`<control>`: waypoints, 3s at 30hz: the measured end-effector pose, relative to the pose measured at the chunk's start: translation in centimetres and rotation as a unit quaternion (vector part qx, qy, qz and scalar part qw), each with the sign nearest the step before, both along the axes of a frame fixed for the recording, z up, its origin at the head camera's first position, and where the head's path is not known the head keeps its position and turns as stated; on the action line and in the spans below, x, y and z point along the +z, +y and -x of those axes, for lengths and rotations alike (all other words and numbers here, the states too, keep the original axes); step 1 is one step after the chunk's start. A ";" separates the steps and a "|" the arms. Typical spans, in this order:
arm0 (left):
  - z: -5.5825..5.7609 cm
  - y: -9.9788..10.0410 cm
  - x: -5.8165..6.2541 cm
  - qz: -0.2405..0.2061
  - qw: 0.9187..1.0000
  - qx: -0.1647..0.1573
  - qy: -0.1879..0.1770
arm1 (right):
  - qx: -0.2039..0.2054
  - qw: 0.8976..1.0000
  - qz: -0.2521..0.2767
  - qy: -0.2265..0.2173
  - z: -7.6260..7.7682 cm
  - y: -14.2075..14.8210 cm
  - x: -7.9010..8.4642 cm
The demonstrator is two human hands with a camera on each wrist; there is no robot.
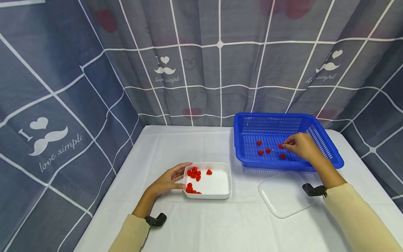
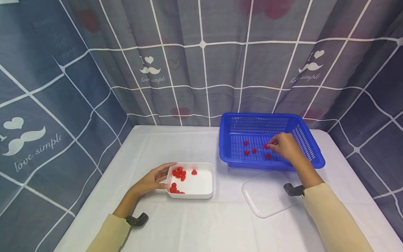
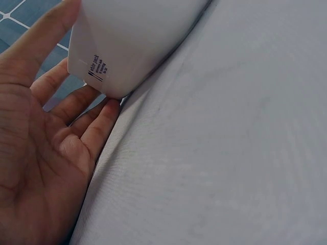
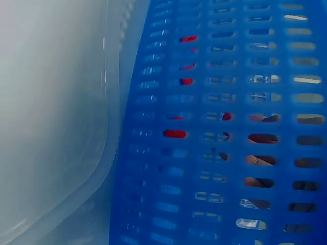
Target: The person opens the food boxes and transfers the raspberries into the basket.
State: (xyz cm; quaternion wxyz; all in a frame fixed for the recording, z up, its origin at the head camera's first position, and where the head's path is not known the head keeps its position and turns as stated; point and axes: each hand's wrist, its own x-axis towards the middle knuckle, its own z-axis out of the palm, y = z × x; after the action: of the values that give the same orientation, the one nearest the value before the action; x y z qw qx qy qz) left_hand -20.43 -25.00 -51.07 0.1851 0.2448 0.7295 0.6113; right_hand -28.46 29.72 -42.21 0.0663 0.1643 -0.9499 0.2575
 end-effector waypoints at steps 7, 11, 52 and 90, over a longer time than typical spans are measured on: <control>0.1 0.1 -0.2 -0.003 1.000 -0.003 0.000 | 0.005 0.999 -0.028 -0.035 0.9 0.4 -0.5; 0.0 0.1 -0.2 -0.004 1.000 -0.004 0.000 | 0.004 0.998 -0.038 -0.045 1.3 0.5 -0.7; 0.1 0.0 -0.1 -0.001 1.000 -0.005 0.010 | -0.019 0.989 0.132 0.063 -6.6 -6.4 4.0; 0.3 0.0 0.1 -0.010 1.000 -0.013 0.011 | 0.168 0.966 0.195 -0.036 -9.0 -22.5 -1.0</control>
State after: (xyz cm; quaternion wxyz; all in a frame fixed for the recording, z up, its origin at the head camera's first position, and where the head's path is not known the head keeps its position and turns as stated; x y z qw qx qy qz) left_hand -20.70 -24.95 -50.96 0.1823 0.2629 0.7223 0.6131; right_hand -19.42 7.17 -43.23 0.0187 0.2962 -0.8416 0.4513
